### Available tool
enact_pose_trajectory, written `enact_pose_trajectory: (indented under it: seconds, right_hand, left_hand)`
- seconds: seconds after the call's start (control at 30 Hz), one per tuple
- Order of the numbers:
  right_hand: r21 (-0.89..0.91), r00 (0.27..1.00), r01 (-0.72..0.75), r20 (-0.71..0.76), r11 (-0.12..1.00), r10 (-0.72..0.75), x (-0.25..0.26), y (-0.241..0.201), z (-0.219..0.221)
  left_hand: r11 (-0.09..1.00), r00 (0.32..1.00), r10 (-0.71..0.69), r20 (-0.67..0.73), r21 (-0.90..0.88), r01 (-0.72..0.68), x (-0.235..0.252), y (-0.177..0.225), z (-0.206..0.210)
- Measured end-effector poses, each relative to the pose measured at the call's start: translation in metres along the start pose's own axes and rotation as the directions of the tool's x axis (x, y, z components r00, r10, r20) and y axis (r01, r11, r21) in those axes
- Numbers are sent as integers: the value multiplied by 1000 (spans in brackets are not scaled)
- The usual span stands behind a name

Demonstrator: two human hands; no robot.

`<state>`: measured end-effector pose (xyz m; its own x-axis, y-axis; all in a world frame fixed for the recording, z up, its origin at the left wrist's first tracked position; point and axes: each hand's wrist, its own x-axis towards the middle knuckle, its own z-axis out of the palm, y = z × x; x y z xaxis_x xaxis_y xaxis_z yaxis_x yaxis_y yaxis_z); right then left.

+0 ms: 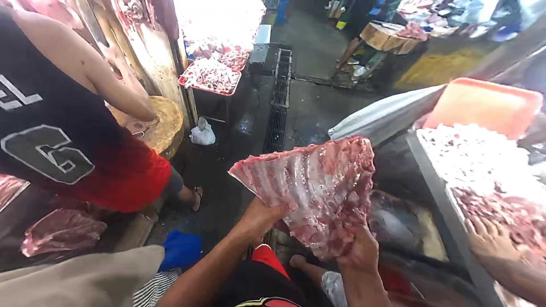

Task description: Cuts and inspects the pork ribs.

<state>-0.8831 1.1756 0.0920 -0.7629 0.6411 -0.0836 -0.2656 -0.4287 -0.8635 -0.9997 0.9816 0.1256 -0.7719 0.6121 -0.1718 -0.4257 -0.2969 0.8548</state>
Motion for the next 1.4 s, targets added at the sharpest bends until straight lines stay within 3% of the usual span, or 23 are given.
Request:
enact_pose_trajectory:
  seconds: [0.1, 0.17, 0.27, 0.43, 0.63, 0.87, 1.0, 1.13, 1.23, 1.33, 1.4]
  right_hand:
    - [-62, 999, -21, 49, 998, 24, 101, 8, 2]
    - [-94, 993, -59, 98, 994, 68, 167, 7, 10]
    - [-166, 983, -106, 133, 980, 129, 254, 2, 39]
    - [-249, 959, -140, 206, 958, 194, 365, 6, 95]
    - [-277, 949, -153, 225, 949, 218, 486, 51, 150]
    - [-345, 952, -141, 211, 928, 223, 584, 85, 238]
    - [-368, 922, -108, 311, 923, 232, 641, 97, 296]
    - [-286, 843, -43, 504, 957, 189, 705, 131, 364]
    - [-313, 759, -66, 600, 947, 251, 755, 159, 426]
    - [-233, 606, -258, 717, 938, 345, 794, 204, 472]
    - [-174, 504, -436, 766, 883, 400, 804, 235, 502]
  left_hand:
    - [991, 982, 17, -190, -126, -42, 82, 2, 1]
    - [950, 944, 56, -325, -273, -150, 134, 3, 7]
    - [888, 891, 132, -435, -348, -302, 205, 19, 6]
    - [870, 838, 195, -509, -305, -388, 294, 59, -15]
    - [857, 822, 259, -507, -271, -437, 399, 86, -66]
    - [771, 820, 230, -524, -416, -482, 511, 128, -146]
    - [721, 798, 359, -485, -399, -567, 552, 161, -188]
    - [641, 698, 503, -510, -321, -697, 596, 198, -238]
    - [617, 602, 586, -542, -184, -765, 623, 230, -272]
    - [693, 523, 618, -588, 92, -715, 625, 267, -290]
    - [750, 531, 624, -574, 249, -613, 618, 298, -300]
